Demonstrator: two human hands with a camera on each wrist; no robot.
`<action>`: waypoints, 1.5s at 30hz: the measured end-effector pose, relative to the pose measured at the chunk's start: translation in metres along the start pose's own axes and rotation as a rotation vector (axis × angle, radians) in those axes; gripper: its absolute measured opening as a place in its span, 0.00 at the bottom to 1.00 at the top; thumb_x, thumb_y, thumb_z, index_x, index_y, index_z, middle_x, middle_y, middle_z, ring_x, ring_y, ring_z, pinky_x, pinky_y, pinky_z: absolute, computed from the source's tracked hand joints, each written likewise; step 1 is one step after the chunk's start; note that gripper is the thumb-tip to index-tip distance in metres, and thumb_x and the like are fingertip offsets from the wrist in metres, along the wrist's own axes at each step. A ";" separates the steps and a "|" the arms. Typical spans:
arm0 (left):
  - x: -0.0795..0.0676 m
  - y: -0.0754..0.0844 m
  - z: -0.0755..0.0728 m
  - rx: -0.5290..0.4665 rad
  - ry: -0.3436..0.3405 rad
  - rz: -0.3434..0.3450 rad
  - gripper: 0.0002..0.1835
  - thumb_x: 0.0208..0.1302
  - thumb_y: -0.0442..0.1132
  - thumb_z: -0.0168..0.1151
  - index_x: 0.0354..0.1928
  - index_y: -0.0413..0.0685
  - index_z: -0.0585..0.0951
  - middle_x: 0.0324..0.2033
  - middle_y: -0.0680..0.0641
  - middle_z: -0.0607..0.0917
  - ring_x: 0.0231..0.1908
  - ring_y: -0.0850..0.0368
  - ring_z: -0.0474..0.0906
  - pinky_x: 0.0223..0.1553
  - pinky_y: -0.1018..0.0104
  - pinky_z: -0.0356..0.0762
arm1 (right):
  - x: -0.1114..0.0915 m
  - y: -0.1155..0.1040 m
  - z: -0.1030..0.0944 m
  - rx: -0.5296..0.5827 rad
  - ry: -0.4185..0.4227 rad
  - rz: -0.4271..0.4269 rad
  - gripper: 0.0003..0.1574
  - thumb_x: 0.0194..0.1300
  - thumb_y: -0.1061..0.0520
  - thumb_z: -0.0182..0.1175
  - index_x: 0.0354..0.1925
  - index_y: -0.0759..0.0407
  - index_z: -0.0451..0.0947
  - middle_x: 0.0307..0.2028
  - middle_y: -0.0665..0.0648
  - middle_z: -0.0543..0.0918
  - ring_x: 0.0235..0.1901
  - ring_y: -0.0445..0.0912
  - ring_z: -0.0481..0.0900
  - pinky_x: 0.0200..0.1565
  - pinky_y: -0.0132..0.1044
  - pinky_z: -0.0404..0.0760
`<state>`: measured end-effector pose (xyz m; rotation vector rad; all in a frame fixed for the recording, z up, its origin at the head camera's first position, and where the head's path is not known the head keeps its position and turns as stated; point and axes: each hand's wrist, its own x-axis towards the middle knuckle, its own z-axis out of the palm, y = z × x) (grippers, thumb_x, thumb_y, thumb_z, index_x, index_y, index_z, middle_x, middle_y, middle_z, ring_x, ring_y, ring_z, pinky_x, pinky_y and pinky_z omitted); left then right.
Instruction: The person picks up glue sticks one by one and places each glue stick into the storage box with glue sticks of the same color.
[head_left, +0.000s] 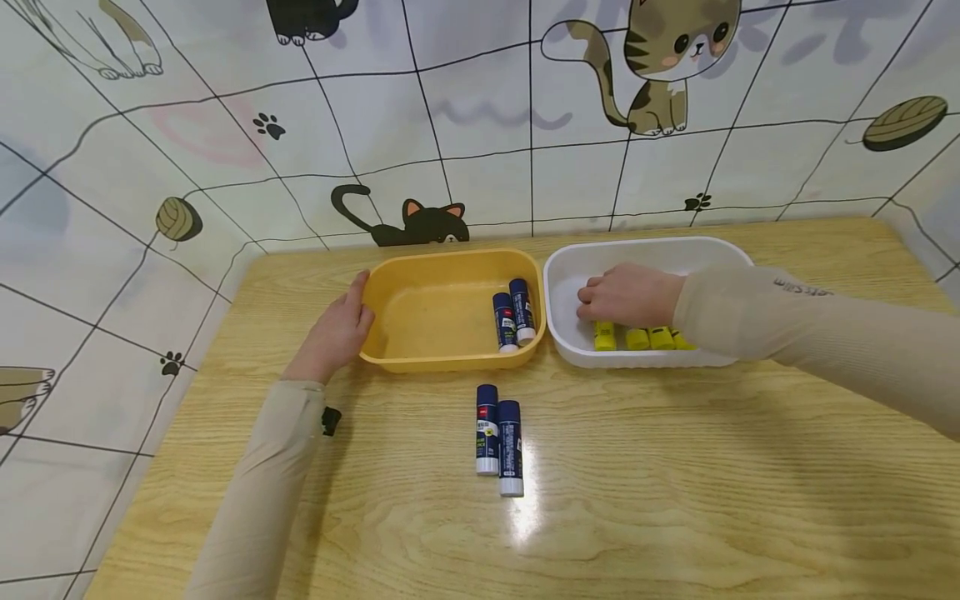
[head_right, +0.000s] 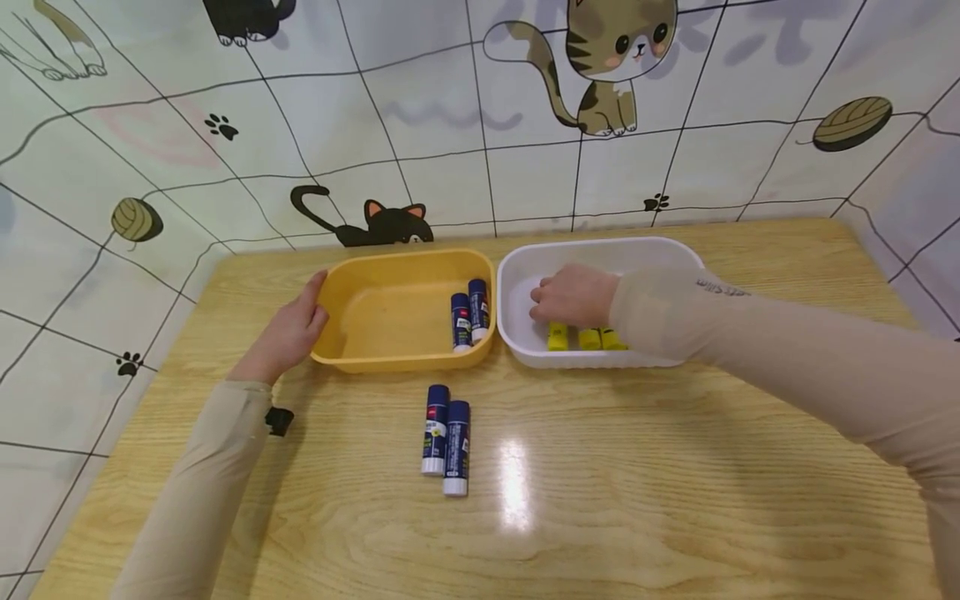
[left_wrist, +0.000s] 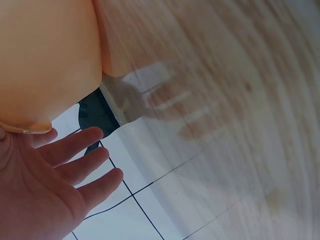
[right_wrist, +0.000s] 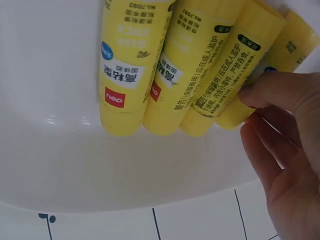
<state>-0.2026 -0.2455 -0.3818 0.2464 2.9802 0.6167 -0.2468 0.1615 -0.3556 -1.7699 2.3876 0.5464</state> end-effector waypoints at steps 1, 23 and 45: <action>0.000 0.000 0.000 0.003 0.002 0.001 0.32 0.72 0.36 0.36 0.75 0.37 0.46 0.64 0.27 0.65 0.60 0.33 0.66 0.62 0.43 0.60 | -0.001 0.000 0.000 0.006 0.006 0.000 0.16 0.50 0.66 0.72 0.38 0.59 0.78 0.32 0.54 0.76 0.30 0.47 0.72 0.35 0.38 0.78; 0.001 0.000 0.002 0.125 0.068 0.036 0.31 0.71 0.36 0.38 0.73 0.33 0.50 0.64 0.27 0.64 0.66 0.30 0.55 0.67 0.43 0.50 | -0.035 -0.036 -0.031 -0.028 0.281 0.070 0.16 0.50 0.70 0.70 0.38 0.61 0.78 0.42 0.60 0.81 0.41 0.53 0.80 0.40 0.42 0.81; 0.000 0.000 0.001 0.128 0.062 0.045 0.30 0.71 0.35 0.38 0.73 0.32 0.51 0.66 0.26 0.60 0.67 0.31 0.52 0.68 0.45 0.46 | -0.015 -0.099 -0.044 -0.063 0.420 -0.080 0.22 0.53 0.65 0.71 0.46 0.58 0.77 0.47 0.57 0.81 0.48 0.49 0.79 0.49 0.41 0.79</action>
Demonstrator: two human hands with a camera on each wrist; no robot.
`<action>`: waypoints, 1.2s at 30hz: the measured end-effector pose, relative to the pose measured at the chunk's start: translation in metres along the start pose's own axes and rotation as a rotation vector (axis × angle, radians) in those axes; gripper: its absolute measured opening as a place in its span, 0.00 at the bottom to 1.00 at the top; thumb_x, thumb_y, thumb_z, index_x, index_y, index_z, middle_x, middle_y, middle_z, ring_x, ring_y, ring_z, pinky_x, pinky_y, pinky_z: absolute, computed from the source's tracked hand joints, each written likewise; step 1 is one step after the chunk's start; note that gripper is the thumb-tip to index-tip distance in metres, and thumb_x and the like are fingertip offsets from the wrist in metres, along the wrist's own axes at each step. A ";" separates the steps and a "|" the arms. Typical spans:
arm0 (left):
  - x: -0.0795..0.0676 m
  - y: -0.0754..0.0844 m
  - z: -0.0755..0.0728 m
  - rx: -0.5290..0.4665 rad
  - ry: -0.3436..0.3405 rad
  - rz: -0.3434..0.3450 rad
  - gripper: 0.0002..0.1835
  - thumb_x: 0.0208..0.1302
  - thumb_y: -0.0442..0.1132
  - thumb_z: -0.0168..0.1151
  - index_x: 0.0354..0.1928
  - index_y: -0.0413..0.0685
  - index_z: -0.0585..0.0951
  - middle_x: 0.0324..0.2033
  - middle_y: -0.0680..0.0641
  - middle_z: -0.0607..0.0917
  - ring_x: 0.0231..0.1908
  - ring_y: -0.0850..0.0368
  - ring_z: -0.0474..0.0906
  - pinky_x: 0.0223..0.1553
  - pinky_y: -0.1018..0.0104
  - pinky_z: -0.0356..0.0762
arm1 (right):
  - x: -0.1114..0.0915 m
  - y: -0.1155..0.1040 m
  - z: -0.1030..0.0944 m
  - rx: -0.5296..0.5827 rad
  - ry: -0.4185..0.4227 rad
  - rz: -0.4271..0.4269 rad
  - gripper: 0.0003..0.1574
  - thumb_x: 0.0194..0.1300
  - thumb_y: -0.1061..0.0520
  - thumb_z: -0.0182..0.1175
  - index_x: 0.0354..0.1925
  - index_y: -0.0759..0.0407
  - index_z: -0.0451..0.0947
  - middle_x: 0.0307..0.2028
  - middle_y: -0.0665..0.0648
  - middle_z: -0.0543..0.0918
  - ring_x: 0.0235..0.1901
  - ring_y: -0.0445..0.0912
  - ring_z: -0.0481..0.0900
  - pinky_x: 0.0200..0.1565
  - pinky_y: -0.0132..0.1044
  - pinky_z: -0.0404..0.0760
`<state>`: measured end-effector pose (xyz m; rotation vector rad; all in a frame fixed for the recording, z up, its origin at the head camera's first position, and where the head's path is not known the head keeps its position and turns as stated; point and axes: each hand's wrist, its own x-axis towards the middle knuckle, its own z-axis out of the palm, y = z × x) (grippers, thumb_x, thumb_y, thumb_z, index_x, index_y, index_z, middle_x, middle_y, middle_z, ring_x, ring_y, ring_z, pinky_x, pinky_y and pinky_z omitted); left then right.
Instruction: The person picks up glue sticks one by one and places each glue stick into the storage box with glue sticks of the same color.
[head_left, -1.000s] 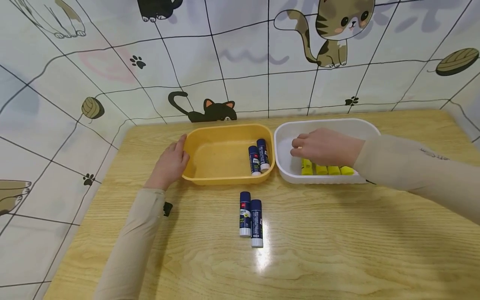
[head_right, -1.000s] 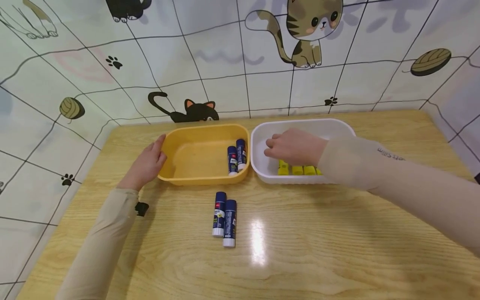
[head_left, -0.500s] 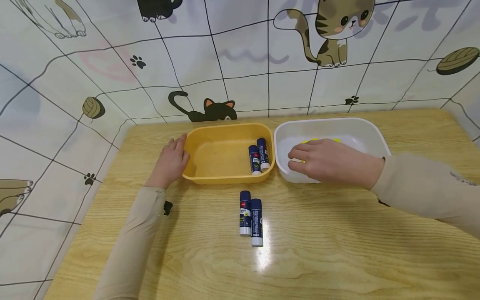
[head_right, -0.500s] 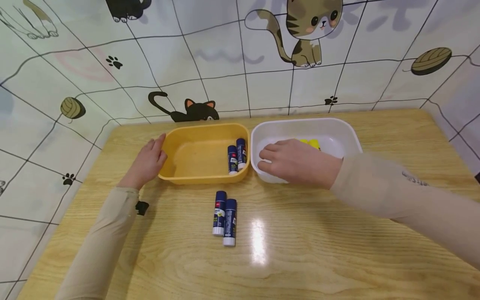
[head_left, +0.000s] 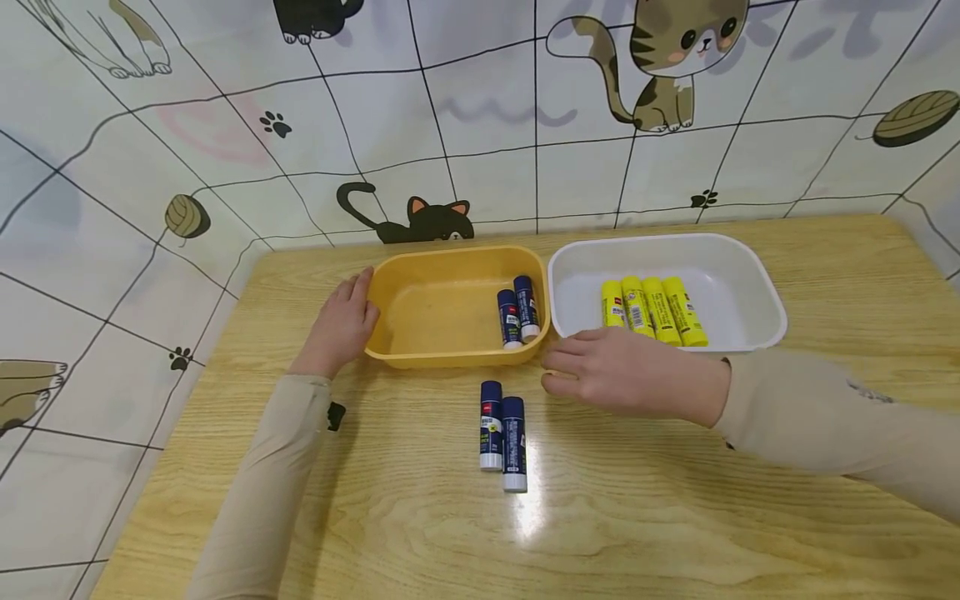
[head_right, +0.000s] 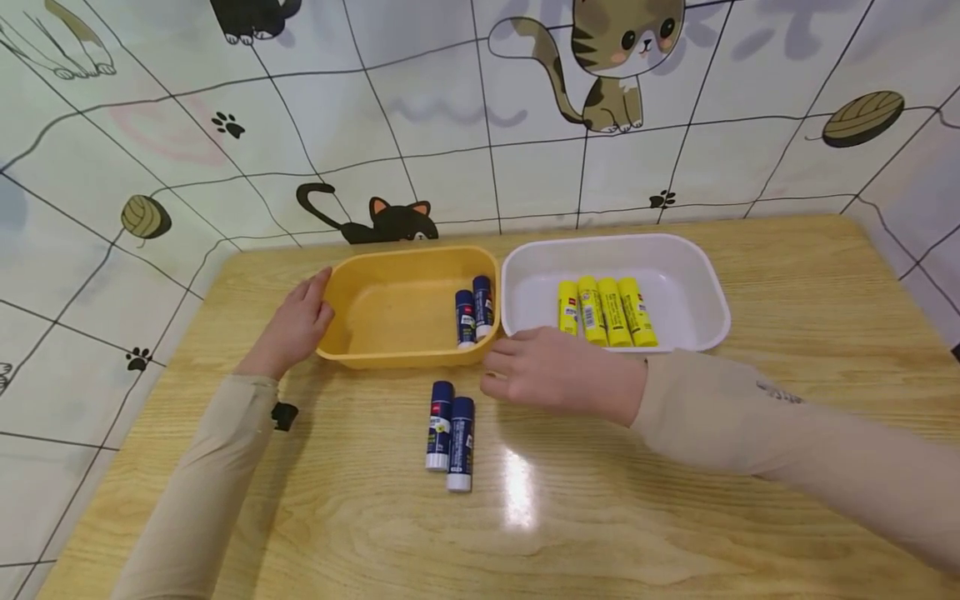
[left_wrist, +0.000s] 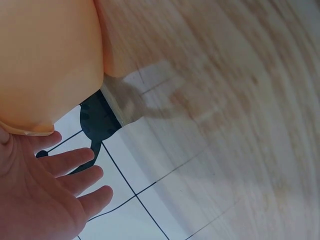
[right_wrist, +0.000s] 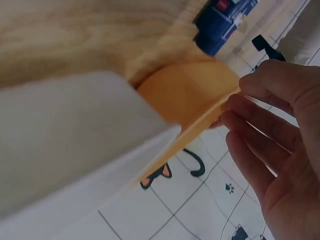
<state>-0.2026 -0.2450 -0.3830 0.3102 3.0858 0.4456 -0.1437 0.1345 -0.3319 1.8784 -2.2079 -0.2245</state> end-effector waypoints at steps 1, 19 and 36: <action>0.000 0.000 0.000 0.000 -0.001 0.000 0.30 0.71 0.35 0.38 0.73 0.32 0.51 0.66 0.26 0.59 0.67 0.31 0.52 0.68 0.45 0.46 | 0.002 -0.003 0.003 -0.004 -0.003 -0.011 0.21 0.54 0.64 0.71 0.47 0.57 0.77 0.47 0.56 0.81 0.48 0.49 0.79 0.49 0.40 0.79; 0.000 0.000 0.000 0.005 0.001 -0.011 0.30 0.71 0.35 0.37 0.73 0.33 0.51 0.65 0.28 0.61 0.67 0.33 0.54 0.67 0.43 0.48 | 0.029 -0.036 0.035 -0.042 0.016 -0.128 0.15 0.66 0.53 0.60 0.51 0.50 0.78 0.50 0.51 0.81 0.52 0.45 0.77 0.51 0.37 0.76; -0.001 -0.001 0.001 -0.014 -0.011 -0.022 0.30 0.72 0.36 0.36 0.74 0.35 0.50 0.66 0.29 0.61 0.67 0.34 0.53 0.67 0.43 0.47 | 0.044 -0.048 0.047 -0.044 0.026 -0.166 0.11 0.69 0.52 0.57 0.49 0.49 0.76 0.49 0.50 0.80 0.51 0.44 0.75 0.54 0.36 0.74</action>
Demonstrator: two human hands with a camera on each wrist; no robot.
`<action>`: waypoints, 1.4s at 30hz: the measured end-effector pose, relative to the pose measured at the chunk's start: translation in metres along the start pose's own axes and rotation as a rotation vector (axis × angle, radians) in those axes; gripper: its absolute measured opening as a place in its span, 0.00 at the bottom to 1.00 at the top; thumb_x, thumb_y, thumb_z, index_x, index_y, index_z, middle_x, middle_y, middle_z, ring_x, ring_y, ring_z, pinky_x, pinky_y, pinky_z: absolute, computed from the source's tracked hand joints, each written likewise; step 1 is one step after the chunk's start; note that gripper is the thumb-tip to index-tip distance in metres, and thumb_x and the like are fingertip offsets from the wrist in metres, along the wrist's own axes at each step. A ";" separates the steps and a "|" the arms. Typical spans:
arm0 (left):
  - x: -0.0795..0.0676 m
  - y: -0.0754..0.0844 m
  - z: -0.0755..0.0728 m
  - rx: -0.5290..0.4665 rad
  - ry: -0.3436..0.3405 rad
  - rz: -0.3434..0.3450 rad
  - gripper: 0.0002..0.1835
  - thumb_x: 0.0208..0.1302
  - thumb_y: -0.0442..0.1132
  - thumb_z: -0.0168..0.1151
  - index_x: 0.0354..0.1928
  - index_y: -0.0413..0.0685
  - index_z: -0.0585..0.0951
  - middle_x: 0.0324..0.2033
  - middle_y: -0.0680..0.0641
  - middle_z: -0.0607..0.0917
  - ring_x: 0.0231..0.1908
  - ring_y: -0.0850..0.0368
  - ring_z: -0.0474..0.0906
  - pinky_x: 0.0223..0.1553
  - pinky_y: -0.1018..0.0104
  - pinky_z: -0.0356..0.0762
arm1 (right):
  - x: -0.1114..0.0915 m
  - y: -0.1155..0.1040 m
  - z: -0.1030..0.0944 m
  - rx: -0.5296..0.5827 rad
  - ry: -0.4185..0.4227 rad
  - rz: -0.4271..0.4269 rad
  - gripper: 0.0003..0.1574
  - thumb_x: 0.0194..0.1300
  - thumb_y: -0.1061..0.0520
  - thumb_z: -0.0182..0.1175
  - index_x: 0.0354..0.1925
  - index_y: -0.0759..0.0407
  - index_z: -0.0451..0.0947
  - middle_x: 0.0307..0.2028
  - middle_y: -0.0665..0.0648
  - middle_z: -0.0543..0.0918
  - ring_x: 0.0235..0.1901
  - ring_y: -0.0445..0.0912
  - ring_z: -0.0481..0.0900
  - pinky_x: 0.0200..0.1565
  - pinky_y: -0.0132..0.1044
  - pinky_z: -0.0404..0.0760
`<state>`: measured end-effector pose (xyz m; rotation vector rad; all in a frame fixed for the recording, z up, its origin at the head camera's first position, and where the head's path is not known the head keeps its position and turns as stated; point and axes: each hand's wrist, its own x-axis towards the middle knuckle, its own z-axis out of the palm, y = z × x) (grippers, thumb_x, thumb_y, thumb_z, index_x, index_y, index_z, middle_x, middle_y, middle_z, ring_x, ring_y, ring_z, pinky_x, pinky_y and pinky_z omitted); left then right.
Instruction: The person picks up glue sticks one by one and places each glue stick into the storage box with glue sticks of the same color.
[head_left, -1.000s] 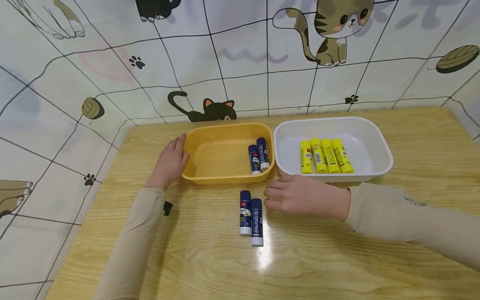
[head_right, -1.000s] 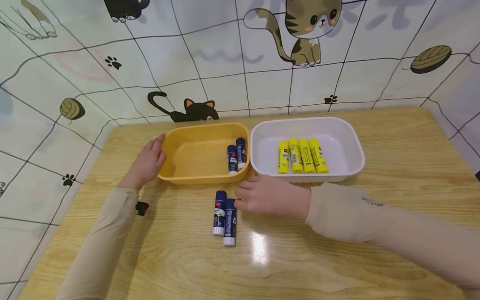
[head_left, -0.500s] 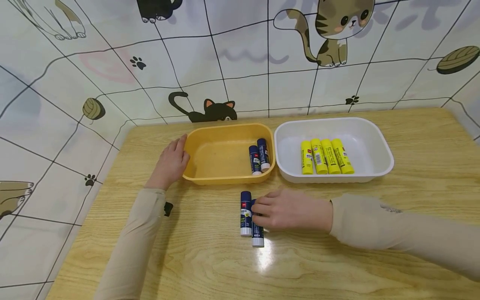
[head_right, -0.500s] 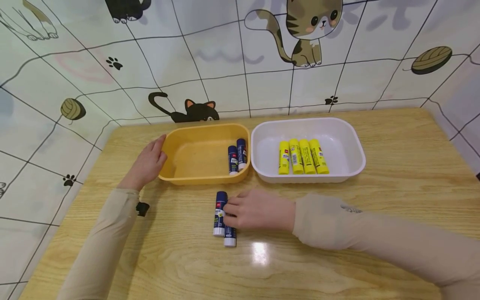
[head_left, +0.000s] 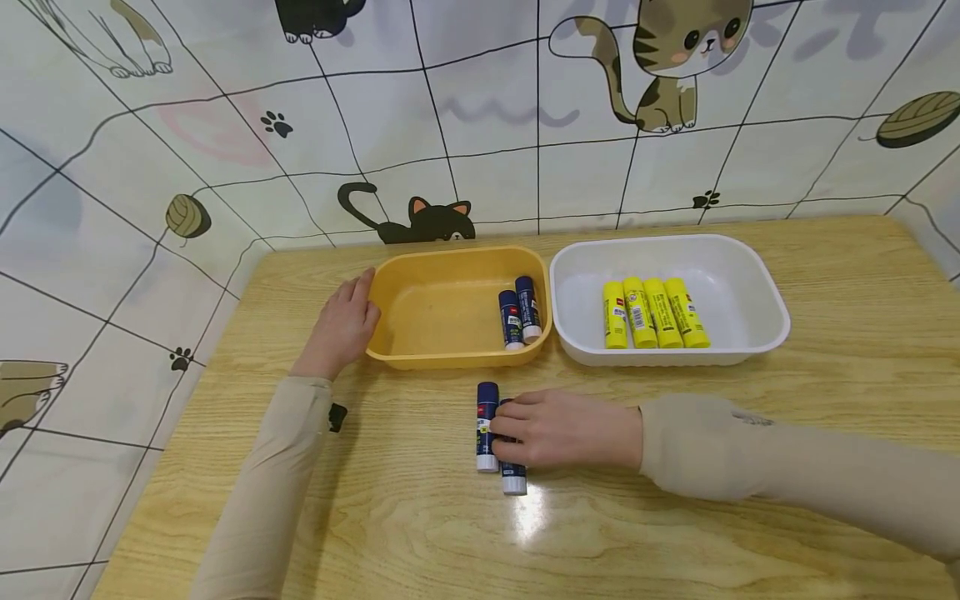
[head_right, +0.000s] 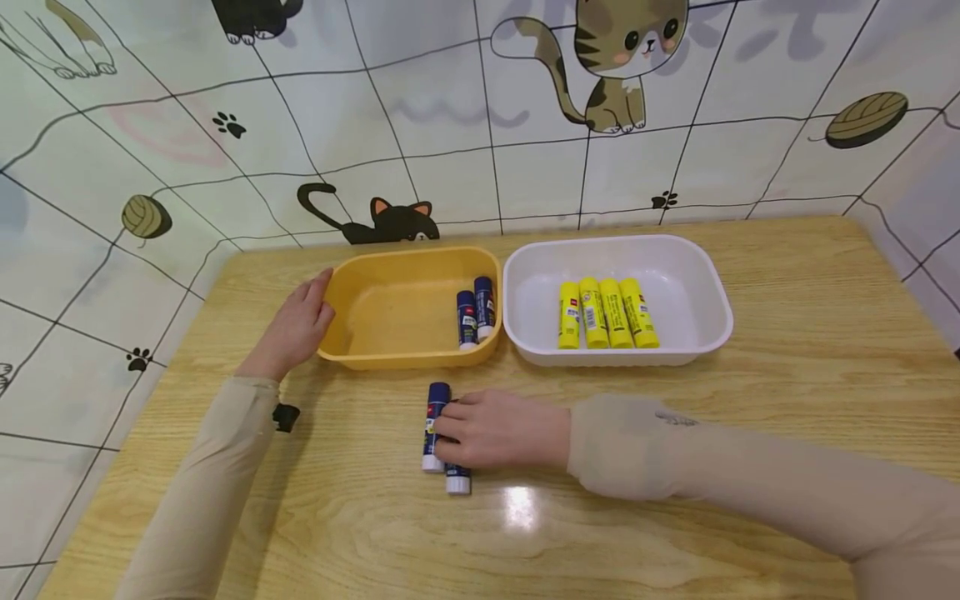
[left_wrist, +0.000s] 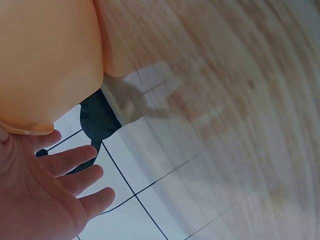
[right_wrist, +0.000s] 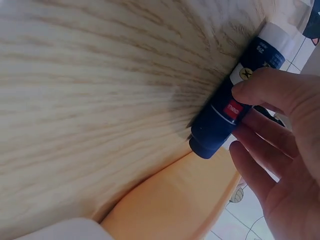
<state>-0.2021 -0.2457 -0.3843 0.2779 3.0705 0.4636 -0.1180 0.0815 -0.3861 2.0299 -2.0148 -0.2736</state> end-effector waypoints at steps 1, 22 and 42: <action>0.000 0.000 0.000 -0.002 0.001 0.000 0.30 0.72 0.36 0.36 0.74 0.35 0.50 0.65 0.29 0.61 0.67 0.34 0.53 0.67 0.43 0.47 | 0.001 0.000 0.001 -0.001 0.000 -0.004 0.11 0.69 0.52 0.56 0.49 0.50 0.76 0.49 0.51 0.80 0.51 0.44 0.76 0.54 0.36 0.74; 0.000 0.000 0.000 -0.016 -0.025 -0.035 0.31 0.72 0.37 0.35 0.75 0.38 0.49 0.66 0.28 0.61 0.69 0.31 0.48 0.68 0.42 0.44 | 0.008 -0.005 0.008 0.002 -0.007 -0.058 0.09 0.70 0.52 0.55 0.47 0.47 0.77 0.48 0.49 0.81 0.50 0.43 0.77 0.54 0.35 0.74; 0.000 0.002 -0.002 -0.015 -0.036 -0.041 0.31 0.72 0.37 0.36 0.75 0.37 0.48 0.66 0.27 0.61 0.69 0.31 0.49 0.68 0.43 0.45 | -0.005 -0.001 -0.007 -0.051 0.108 -0.043 0.09 0.66 0.52 0.58 0.45 0.48 0.78 0.46 0.49 0.81 0.48 0.43 0.77 0.53 0.34 0.74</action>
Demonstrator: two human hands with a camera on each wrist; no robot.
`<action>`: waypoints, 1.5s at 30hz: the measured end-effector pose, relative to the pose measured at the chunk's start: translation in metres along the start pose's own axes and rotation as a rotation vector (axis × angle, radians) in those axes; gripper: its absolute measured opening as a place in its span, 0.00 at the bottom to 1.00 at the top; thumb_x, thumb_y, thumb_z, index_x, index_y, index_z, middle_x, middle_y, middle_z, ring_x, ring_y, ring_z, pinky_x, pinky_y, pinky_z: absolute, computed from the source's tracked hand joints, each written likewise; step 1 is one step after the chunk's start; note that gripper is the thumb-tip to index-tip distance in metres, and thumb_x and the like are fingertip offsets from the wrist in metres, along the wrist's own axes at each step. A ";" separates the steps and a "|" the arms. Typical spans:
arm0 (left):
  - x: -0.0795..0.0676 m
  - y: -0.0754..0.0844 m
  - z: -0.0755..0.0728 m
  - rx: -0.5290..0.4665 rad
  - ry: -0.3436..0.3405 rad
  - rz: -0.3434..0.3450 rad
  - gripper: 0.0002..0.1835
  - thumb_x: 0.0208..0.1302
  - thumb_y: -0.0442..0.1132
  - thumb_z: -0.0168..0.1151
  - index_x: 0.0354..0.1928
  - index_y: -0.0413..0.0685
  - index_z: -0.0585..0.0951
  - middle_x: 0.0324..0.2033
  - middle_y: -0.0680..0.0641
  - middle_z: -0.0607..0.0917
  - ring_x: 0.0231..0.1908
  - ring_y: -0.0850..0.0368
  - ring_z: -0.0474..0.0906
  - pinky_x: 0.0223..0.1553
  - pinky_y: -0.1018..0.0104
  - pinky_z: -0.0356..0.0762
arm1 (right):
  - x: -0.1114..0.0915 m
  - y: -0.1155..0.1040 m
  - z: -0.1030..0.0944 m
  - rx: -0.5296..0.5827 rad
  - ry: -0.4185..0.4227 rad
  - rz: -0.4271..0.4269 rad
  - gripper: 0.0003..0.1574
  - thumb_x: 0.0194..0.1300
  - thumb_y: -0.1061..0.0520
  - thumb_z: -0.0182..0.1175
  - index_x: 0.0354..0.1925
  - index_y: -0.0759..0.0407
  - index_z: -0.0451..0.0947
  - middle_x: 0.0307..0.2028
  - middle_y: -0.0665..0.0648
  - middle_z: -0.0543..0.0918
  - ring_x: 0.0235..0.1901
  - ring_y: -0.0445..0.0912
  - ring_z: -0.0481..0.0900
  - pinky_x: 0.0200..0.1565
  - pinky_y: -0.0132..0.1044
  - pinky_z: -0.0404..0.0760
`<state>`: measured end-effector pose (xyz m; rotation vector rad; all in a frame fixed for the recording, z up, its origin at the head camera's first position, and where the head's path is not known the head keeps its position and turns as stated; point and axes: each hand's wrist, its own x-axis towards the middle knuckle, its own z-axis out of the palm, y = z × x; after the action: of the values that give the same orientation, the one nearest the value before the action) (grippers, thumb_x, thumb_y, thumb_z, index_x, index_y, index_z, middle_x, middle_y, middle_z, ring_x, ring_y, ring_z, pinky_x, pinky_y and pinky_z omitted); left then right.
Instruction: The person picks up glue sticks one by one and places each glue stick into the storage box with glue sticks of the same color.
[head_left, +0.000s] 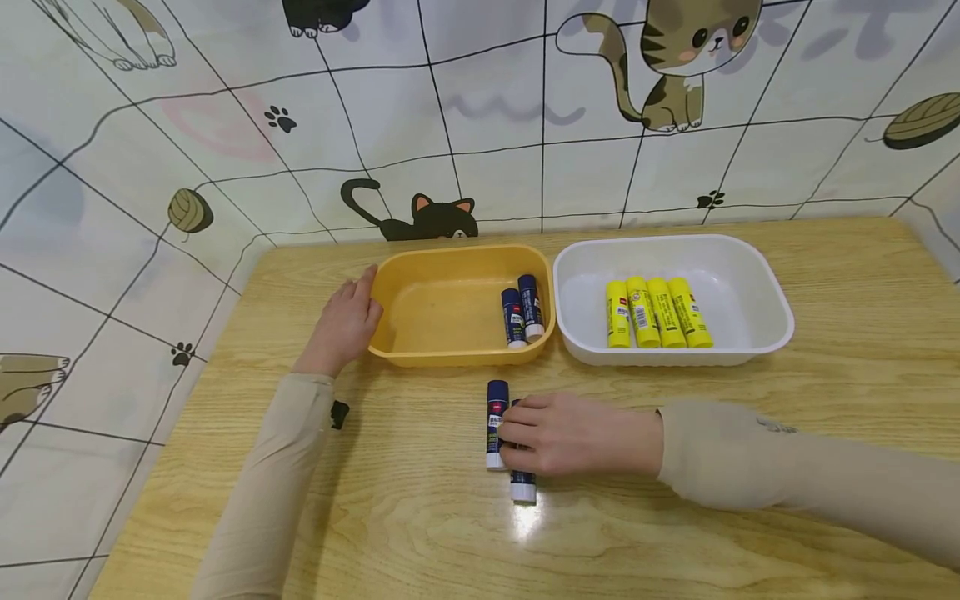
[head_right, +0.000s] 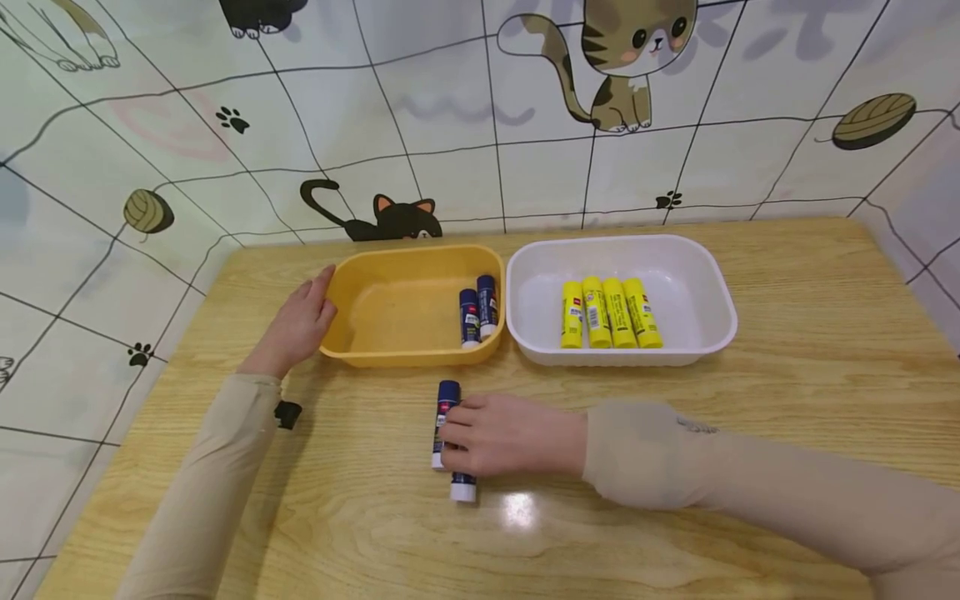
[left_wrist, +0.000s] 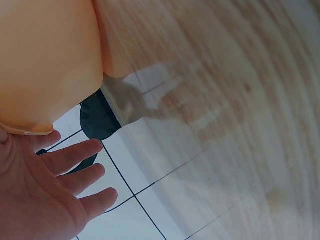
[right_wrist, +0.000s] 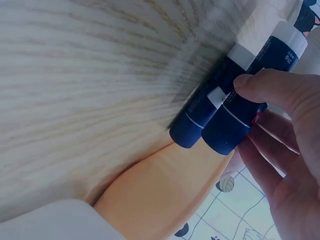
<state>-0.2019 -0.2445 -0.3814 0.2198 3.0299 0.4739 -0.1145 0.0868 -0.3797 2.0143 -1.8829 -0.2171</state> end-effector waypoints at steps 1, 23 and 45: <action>0.000 0.000 0.000 0.001 0.001 0.001 0.31 0.72 0.37 0.36 0.75 0.37 0.48 0.66 0.27 0.62 0.69 0.31 0.49 0.68 0.43 0.45 | -0.001 0.000 0.000 -0.003 0.014 0.004 0.09 0.65 0.52 0.58 0.44 0.49 0.78 0.45 0.49 0.81 0.48 0.43 0.77 0.53 0.34 0.74; 0.001 -0.002 0.001 0.004 0.009 0.016 0.31 0.72 0.38 0.36 0.74 0.36 0.49 0.64 0.26 0.64 0.67 0.29 0.52 0.68 0.44 0.46 | 0.000 0.029 -0.025 -0.012 -0.031 0.031 0.17 0.61 0.55 0.65 0.49 0.52 0.78 0.47 0.52 0.80 0.49 0.46 0.77 0.52 0.37 0.76; 0.002 -0.005 0.002 -0.012 0.025 0.020 0.31 0.72 0.38 0.36 0.75 0.38 0.49 0.63 0.26 0.66 0.67 0.30 0.54 0.66 0.42 0.50 | -0.014 0.072 -0.043 0.038 -0.236 0.086 0.24 0.56 0.61 0.70 0.51 0.57 0.76 0.49 0.56 0.80 0.50 0.48 0.77 0.51 0.40 0.77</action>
<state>-0.2043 -0.2489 -0.3848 0.2451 3.0508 0.4992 -0.1669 0.1049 -0.3157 2.0011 -2.1259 -0.4151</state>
